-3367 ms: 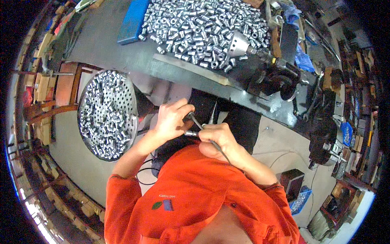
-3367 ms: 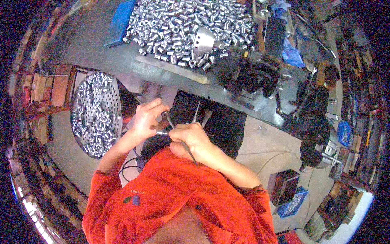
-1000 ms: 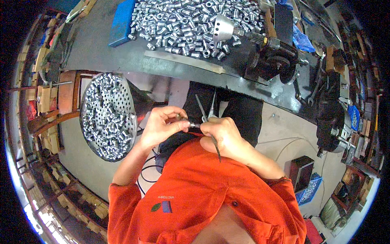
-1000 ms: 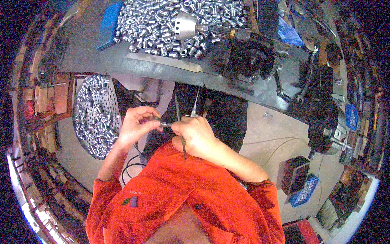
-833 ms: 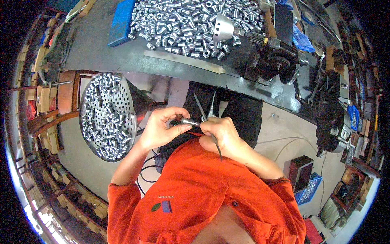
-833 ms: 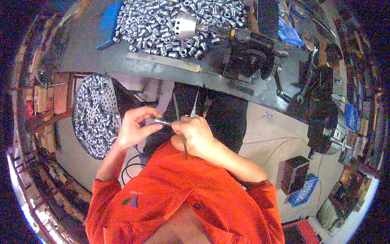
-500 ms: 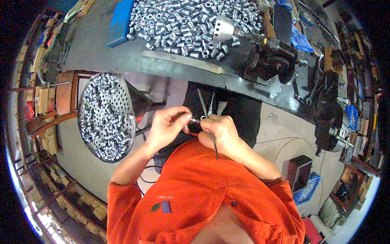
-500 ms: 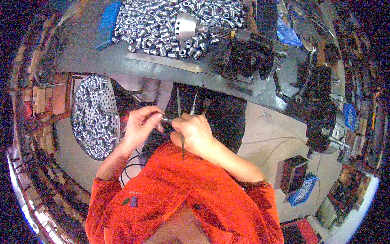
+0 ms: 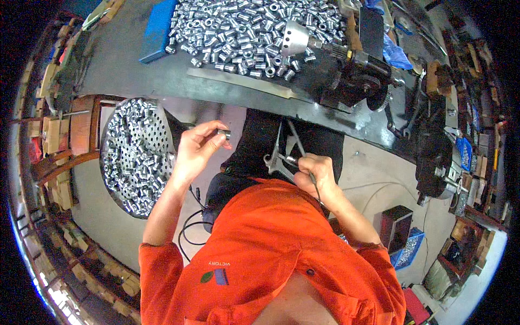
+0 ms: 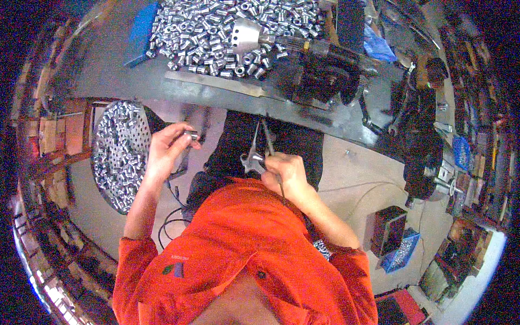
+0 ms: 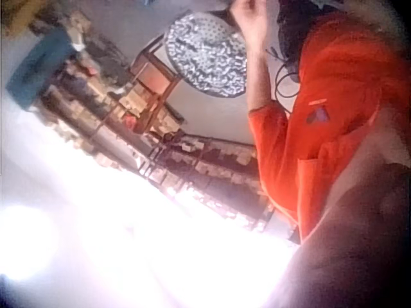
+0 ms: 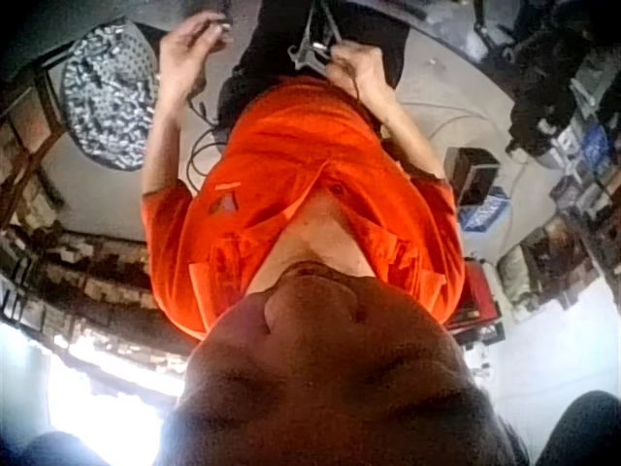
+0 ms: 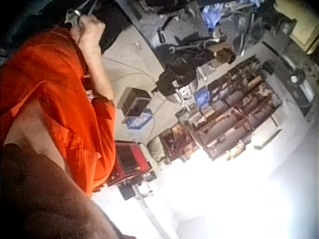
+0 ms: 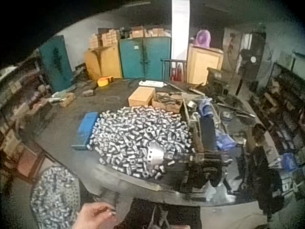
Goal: The person picks up small cylindrical metal components from a bin, uses an air gun to blow out each component individually, and then places them onto a large pile on the workbench.
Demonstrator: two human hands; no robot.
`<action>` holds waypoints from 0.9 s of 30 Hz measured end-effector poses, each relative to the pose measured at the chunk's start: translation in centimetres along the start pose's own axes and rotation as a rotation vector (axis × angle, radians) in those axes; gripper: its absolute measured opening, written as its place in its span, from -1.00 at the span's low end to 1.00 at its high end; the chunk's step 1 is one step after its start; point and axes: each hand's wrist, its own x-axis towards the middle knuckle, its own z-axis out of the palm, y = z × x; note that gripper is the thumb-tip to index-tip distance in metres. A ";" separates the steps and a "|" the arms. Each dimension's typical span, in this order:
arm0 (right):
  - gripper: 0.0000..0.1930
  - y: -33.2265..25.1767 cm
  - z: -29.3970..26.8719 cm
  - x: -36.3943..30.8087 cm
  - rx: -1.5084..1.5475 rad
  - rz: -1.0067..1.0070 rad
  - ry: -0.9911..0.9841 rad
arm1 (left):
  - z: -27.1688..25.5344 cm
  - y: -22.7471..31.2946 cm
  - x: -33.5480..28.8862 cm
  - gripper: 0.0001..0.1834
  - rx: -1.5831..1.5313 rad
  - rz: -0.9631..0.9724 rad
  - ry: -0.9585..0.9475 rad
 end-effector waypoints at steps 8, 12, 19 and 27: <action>-0.89 3.5 5.0 -2.3 -0.163 0.206 -0.064 | 2.9 -7.7 4.1 -0.74 -0.226 -0.260 -0.147; -0.86 3.4 5.8 -1.5 -0.167 0.377 -0.138 | 2.6 -10.9 7.5 -0.71 -0.070 -0.302 -0.175; -0.86 1.2 6.5 -2.9 -0.158 0.150 -0.148 | 3.3 -13.4 11.4 -0.72 -0.023 -0.281 -0.135; -0.89 0.8 7.0 -4.1 -0.035 0.073 -0.085 | 5.5 -12.5 11.5 -0.76 0.087 -0.244 -0.205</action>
